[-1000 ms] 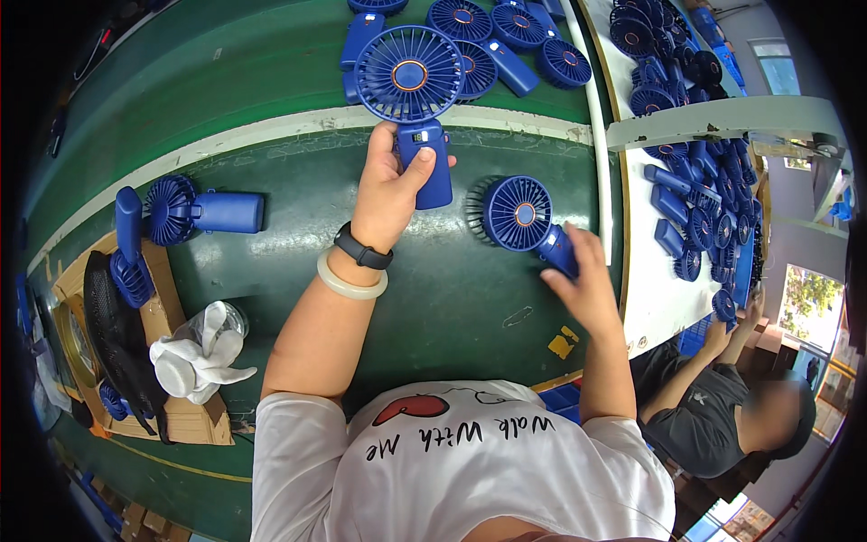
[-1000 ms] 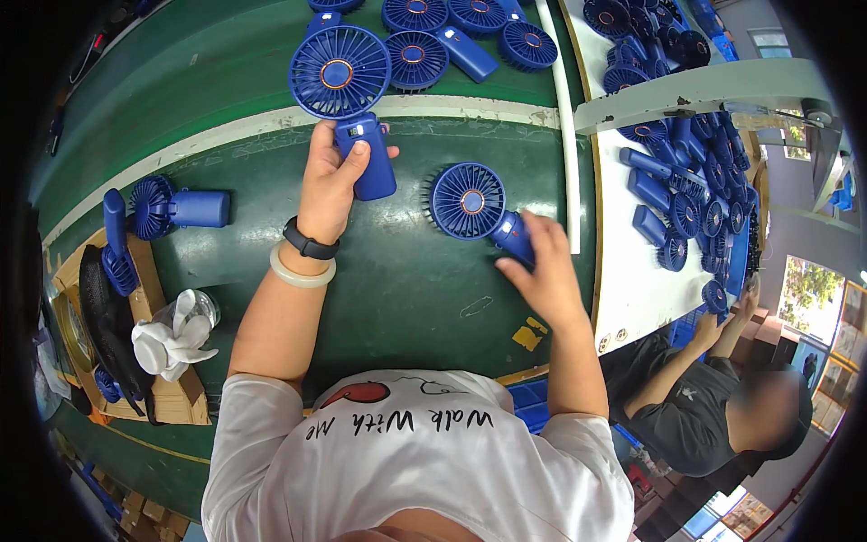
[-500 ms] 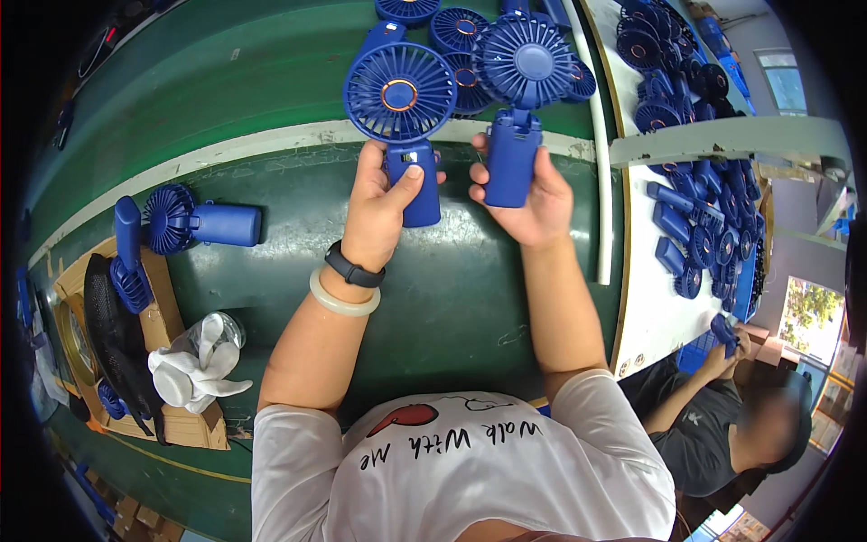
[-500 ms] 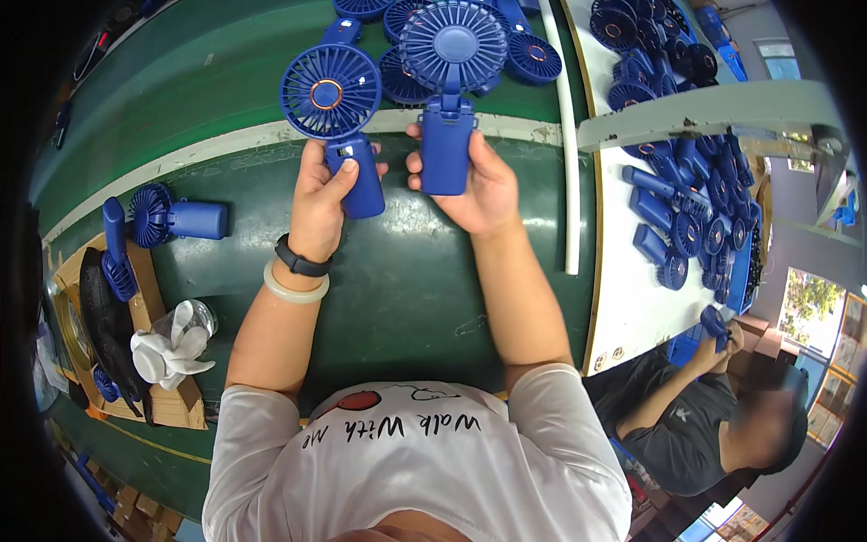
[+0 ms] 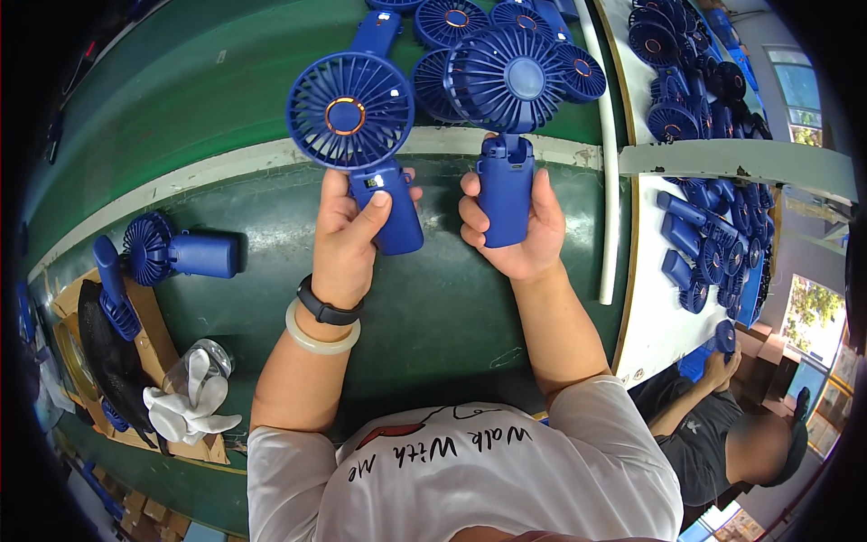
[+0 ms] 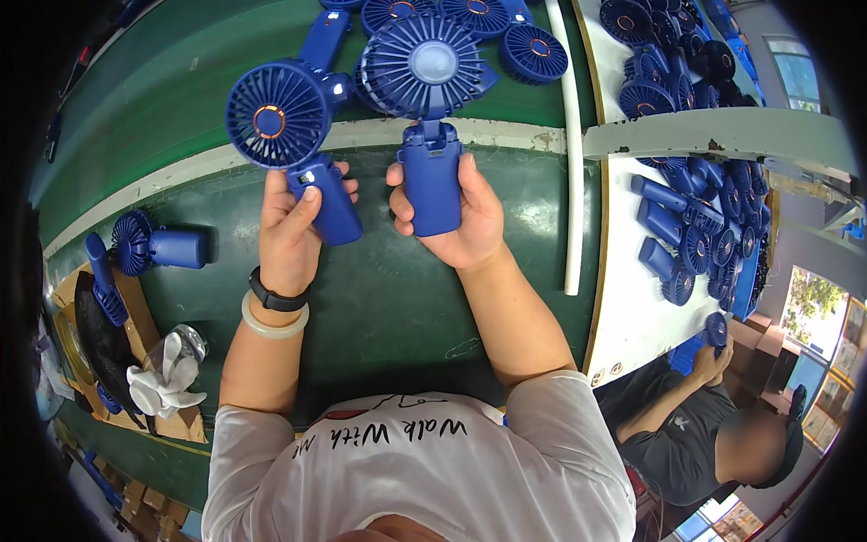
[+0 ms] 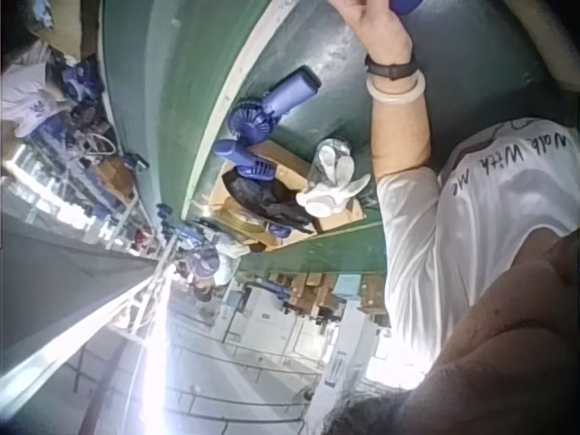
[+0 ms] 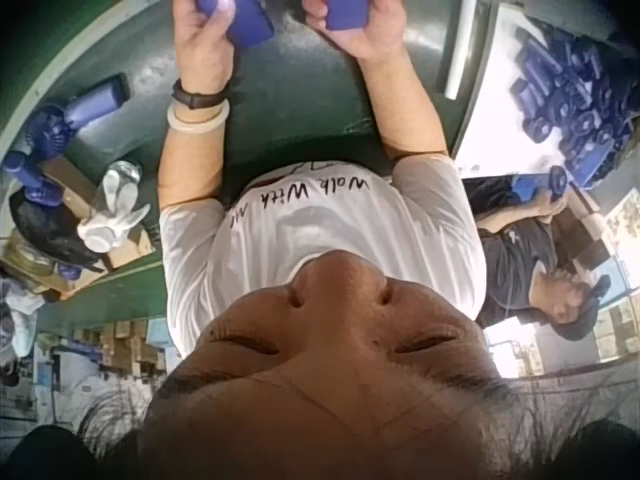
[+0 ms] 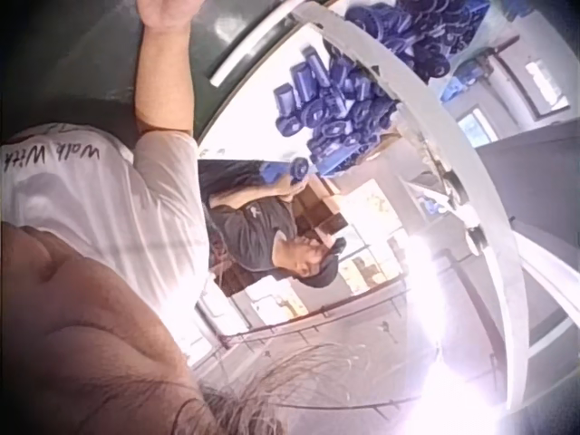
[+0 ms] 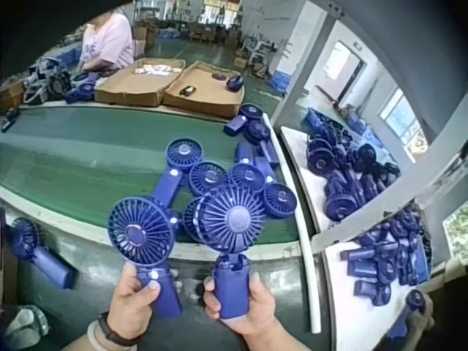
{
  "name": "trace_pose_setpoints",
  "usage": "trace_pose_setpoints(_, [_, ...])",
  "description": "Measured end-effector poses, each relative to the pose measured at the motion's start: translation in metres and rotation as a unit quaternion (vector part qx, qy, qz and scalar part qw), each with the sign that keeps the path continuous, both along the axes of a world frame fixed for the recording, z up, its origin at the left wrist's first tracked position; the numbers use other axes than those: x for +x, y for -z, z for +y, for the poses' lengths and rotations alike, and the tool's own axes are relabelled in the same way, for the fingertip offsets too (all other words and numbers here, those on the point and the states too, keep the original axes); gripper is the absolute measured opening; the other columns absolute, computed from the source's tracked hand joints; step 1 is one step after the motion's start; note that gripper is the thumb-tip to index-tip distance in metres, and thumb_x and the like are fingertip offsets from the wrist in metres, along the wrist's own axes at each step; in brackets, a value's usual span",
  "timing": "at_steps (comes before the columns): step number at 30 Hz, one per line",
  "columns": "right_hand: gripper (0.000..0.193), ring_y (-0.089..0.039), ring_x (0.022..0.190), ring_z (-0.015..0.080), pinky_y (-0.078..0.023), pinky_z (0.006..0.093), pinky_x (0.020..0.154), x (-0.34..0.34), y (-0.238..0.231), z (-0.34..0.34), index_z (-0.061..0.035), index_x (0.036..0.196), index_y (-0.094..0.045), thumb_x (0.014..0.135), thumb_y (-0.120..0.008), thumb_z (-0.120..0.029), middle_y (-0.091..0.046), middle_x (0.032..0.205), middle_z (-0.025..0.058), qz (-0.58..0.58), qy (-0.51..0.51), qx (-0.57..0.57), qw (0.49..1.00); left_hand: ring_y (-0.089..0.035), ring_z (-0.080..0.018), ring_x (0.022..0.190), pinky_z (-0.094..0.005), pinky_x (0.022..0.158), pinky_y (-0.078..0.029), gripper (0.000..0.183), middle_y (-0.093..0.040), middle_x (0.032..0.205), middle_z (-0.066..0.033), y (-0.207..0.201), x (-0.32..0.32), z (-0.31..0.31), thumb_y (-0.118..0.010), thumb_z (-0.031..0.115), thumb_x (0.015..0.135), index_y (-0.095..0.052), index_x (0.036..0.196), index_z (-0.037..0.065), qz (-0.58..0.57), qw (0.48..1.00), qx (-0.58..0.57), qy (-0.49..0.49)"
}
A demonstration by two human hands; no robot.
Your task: The person assembles blue handheld fans at a workstation, attaching fan heads to handles and wiping them with a white cloth. They repeatedly pick up components, connect them, and place the assembled units on the table or into a nearby box.
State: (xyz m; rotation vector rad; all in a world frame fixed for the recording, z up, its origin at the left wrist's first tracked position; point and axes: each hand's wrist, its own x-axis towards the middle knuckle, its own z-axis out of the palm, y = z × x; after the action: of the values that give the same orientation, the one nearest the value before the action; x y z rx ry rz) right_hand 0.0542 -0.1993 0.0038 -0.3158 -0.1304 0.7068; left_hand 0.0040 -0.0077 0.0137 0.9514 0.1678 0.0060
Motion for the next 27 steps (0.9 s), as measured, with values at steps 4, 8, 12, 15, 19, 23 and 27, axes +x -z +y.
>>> trace_pose_setpoints(4, [0.061,-0.055,0.08,0.0225,-0.047,0.0341,0.066,-0.002,-0.006,0.005,-0.0054,0.13,-0.04,0.093,-0.035,-0.053,-0.055,0.113,0.0176,-0.004,0.019,-0.002,1.0,-0.06,-0.0253,0.099,-0.0383,0.085,-0.05,0.038,-0.054,0.116,-0.0185,-0.005,0.0,-0.003,-0.051,0.013,0.091,-0.037,0.126,0.005,-0.003,1.0,0.009,-0.002])
trace_pose_setpoints(8, [0.062,-0.057,0.084,0.0233,-0.049,0.0356,0.07,0.0,-0.005,0.005,-0.0035,0.125,-0.046,0.093,-0.032,-0.055,-0.056,0.112,0.0179,-0.013,0.023,-0.038,0.999,-0.06,-0.0244,0.096,-0.0397,0.083,-0.051,0.038,-0.054,0.116,-0.0175,-0.002,0.0,-0.005,-0.05,0.015,0.092,-0.035,0.127,0.007,-0.011,1.0,-0.001,-0.019])
trace_pose_setpoints(12, [0.056,-0.059,0.087,0.0224,-0.05,0.0352,0.073,-0.001,-0.003,0.006,-0.0027,0.123,-0.047,0.093,-0.037,-0.049,-0.057,0.111,0.0164,0.005,0.046,-0.079,0.996,-0.061,-0.0225,0.094,-0.0376,0.076,-0.054,0.046,-0.053,0.117,-0.0152,-0.005,-0.001,-0.009,-0.054,0.011,0.09,-0.031,0.129,0.011,0.001,0.998,-0.05,-0.024])
trace_pose_setpoints(15, [0.044,-0.06,0.089,0.0206,-0.051,0.0337,0.075,-0.001,-0.007,0.007,-0.003,0.123,-0.045,0.093,-0.048,-0.034,-0.057,0.109,0.0136,-0.022,0.055,-0.124,0.991,-0.061,-0.021,0.093,-0.032,0.067,-0.056,0.057,-0.053,0.116,-0.0146,-0.014,-0.005,-0.018,-0.057,0.003,0.086,-0.025,0.131,0.014,0.02,0.999,-0.047,-0.012])
trace_pose_setpoints(19, [0.036,-0.061,0.092,0.0177,-0.051,0.0314,0.078,-0.005,-0.014,0.009,-0.0029,0.12,-0.044,0.089,-0.058,-0.015,-0.059,0.104,0.008,-0.043,0.074,-0.233,0.969,-0.062,-0.0181,0.088,-0.0235,0.056,-0.053,0.067,-0.055,0.113,-0.0135,-0.006,-0.004,-0.018,-0.061,-0.005,0.079,-0.023,0.131,0.012,0.0,1.0,0.021,0.013])
trace_pose_setpoints(23, [0.035,-0.061,0.092,0.017,-0.051,0.0308,0.079,-0.002,-0.013,0.008,-0.0019,0.117,-0.046,0.087,-0.06,-0.013,-0.06,0.105,0.0089,-0.104,0.115,-0.326,0.933,-0.061,-0.0209,0.089,-0.0282,0.06,-0.054,0.042,-0.056,0.106,-0.0107,0.0,-0.008,-0.01,-0.065,0.0,0.078,-0.044,0.114,0.007,0.05,0.997,0.032,0.056])
trace_pose_setpoints(27, [0.04,-0.062,0.093,0.0213,-0.051,0.0348,0.082,-0.003,-0.012,0.009,-0.0003,0.12,-0.045,0.085,-0.06,-0.009,-0.06,0.108,0.0152,-0.11,0.126,-0.351,0.921,-0.058,-0.0234,0.1,-0.0389,0.081,-0.051,0.033,-0.055,0.108,-0.0101,0.005,-0.009,-0.011,-0.068,-0.001,0.074,-0.052,0.102,0.004,0.001,0.997,0.031,0.077])
